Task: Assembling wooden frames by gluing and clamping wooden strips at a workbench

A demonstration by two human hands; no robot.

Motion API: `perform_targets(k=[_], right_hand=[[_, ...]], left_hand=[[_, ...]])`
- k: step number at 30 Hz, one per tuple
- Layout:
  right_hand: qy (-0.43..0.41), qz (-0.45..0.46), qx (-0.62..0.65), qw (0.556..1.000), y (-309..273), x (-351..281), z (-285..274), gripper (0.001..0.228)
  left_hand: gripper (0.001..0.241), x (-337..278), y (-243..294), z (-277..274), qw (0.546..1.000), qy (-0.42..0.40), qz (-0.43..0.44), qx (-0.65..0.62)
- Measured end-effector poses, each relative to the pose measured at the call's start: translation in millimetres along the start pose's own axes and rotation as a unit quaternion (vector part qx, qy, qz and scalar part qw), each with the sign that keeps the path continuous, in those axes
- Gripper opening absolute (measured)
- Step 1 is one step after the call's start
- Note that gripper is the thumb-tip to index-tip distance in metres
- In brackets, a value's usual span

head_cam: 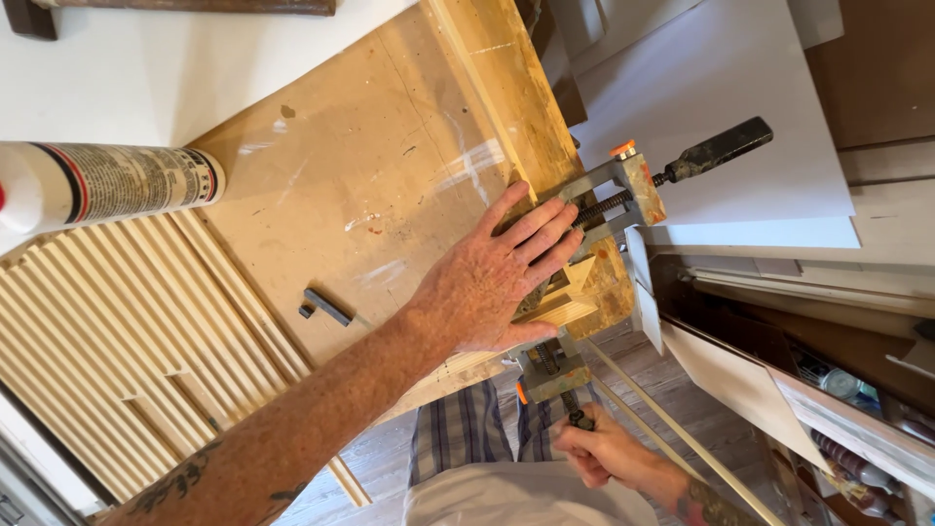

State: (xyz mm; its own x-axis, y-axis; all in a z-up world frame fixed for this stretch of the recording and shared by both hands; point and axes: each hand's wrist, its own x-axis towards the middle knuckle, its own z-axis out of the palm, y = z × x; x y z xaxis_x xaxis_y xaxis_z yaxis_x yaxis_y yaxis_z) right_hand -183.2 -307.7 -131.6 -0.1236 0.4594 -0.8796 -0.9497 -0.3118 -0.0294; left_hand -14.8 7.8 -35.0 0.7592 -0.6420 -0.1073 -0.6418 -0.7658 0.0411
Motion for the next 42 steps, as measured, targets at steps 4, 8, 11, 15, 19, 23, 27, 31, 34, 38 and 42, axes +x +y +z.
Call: perform_targets(k=[4,8,11,15,19,23,27,31,34,38,42], right_hand=[[-0.148,-0.027,0.008,0.989,-25,-16,4,0.045],[-0.047,-0.034,-0.286,0.957,-94,-66,47,0.027],[0.089,-0.041,-0.595,0.798,-158,-116,37,0.045],[0.325,-0.442,-0.702,0.454,-243,-157,-27,0.027],[0.302,-0.436,-0.794,0.296,-335,-149,-19,0.067],[0.237,-0.365,-0.876,0.206,-363,-92,-54,0.038],[0.264,-0.295,-0.895,0.206,-371,-61,-67,0.048],[0.281,-0.255,-0.902,0.206,-381,-73,-51,0.053],[0.236,-0.166,-0.912,0.29,-387,-86,-25,0.039],[0.235,-0.104,-0.914,0.313,-389,-89,-18,0.039],[0.238,-0.036,-0.917,0.319,-393,-83,-20,0.041]], left_hand=[[0.104,2,1,4,1.0,0.007,-0.001,-0.008],[0.105,0,4,5,1.0,0.01,-0.002,-0.027],[0.105,-1,18,-9,0.998,0.018,-0.041,-0.038],[0.04,-34,81,-72,0.887,0.283,-0.213,-0.298],[0.03,-57,201,-25,0.755,0.306,-0.405,-0.416],[0.048,-34,245,10,0.39,-0.045,-0.555,-0.733],[0.037,-1,294,69,0.097,0.144,-0.51,-0.842],[0.053,11,320,92,0.015,0.221,-0.455,-0.863],[0.054,16,318,92,0.051,0.246,-0.524,-0.813],[0.047,25,325,97,0.072,0.219,-0.615,-0.754],[0.055,35,324,92,0.06,0.228,-0.632,-0.738]])
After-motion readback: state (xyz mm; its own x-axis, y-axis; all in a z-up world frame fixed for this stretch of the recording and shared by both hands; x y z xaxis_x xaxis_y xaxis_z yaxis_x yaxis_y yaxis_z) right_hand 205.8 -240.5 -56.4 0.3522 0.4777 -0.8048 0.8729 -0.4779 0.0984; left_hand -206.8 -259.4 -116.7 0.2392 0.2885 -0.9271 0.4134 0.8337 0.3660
